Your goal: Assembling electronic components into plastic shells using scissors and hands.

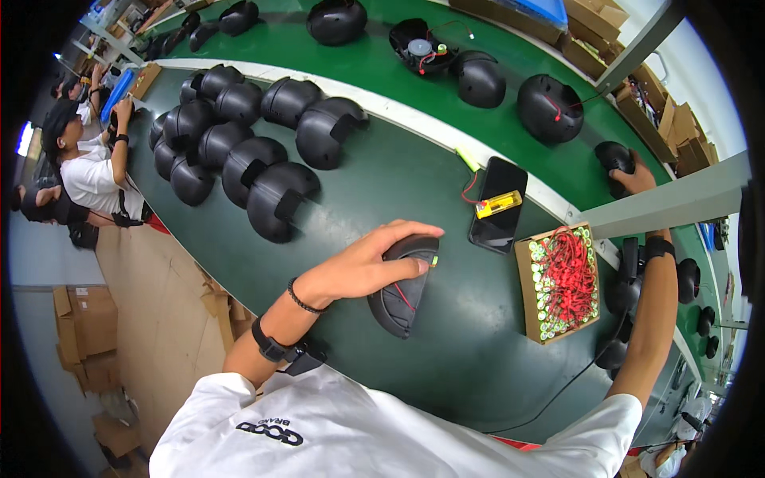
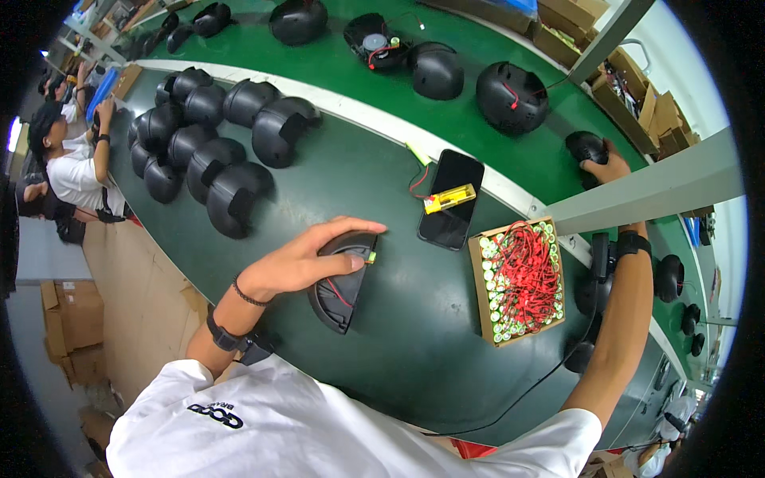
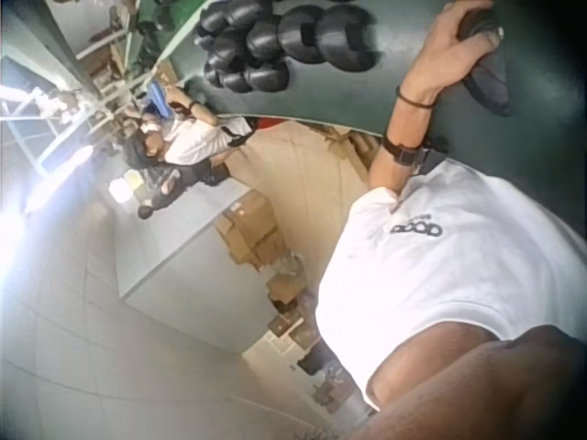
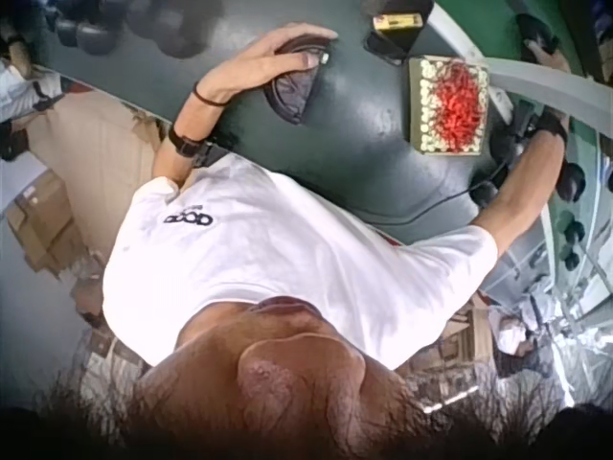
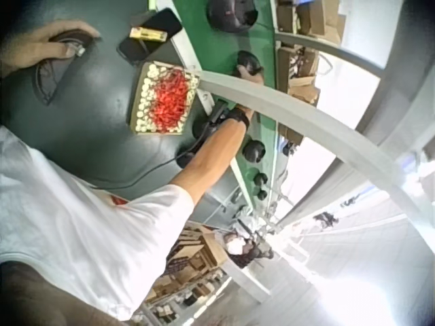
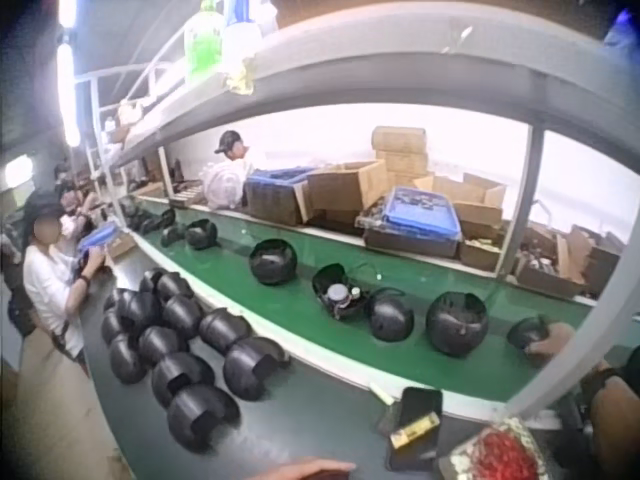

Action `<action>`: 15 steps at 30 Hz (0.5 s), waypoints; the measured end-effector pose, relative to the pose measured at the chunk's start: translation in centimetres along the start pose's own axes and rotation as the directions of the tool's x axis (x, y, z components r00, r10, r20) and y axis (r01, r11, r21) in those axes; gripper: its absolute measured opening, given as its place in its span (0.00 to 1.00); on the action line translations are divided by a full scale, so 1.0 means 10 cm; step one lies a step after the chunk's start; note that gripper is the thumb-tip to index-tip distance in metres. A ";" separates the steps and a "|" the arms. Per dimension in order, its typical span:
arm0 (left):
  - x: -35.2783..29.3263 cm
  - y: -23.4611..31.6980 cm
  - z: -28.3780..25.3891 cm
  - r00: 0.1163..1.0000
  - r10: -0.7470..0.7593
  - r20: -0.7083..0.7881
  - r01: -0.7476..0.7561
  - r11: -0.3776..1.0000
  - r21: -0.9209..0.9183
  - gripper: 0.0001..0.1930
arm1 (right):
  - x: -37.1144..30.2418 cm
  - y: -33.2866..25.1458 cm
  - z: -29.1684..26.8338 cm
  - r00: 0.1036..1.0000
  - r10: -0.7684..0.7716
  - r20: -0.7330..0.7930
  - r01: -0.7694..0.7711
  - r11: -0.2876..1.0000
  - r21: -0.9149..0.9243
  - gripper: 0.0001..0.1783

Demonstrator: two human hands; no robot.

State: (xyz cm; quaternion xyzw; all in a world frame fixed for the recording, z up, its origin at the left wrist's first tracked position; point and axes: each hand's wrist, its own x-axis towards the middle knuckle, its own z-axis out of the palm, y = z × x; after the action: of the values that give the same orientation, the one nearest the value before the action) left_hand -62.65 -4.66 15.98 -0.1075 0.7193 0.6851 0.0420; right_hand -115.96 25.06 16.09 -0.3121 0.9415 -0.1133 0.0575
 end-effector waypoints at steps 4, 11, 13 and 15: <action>0.01 0.03 -0.01 0.997 -0.060 0.046 0.063 0.995 -0.077 0.26 | -0.16 0.03 -0.28 0.963 0.051 -0.263 -0.120 0.960 -0.253 0.45; 0.01 -0.04 -0.02 0.999 0.001 0.035 0.006 0.977 -0.212 0.24 | -2.21 0.79 -1.44 0.716 0.235 -0.657 -0.017 0.947 0.320 0.30; 0.00 -0.02 -0.02 0.998 -0.012 0.057 0.023 0.980 -0.198 0.24 | -3.14 -0.17 -1.26 0.674 0.153 -0.722 0.099 0.951 0.293 0.35; 0.04 -0.02 -0.03 0.995 -0.018 0.097 0.036 0.983 -0.180 0.24 | -3.65 -1.11 -0.86 0.836 0.437 -0.332 0.192 0.334 0.923 0.34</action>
State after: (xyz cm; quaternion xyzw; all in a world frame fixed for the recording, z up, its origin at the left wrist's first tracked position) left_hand -62.96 -5.05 15.71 -0.0878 0.6494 0.7516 0.0754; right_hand -82.03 39.86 28.55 -0.1008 0.6998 -0.7067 -0.0277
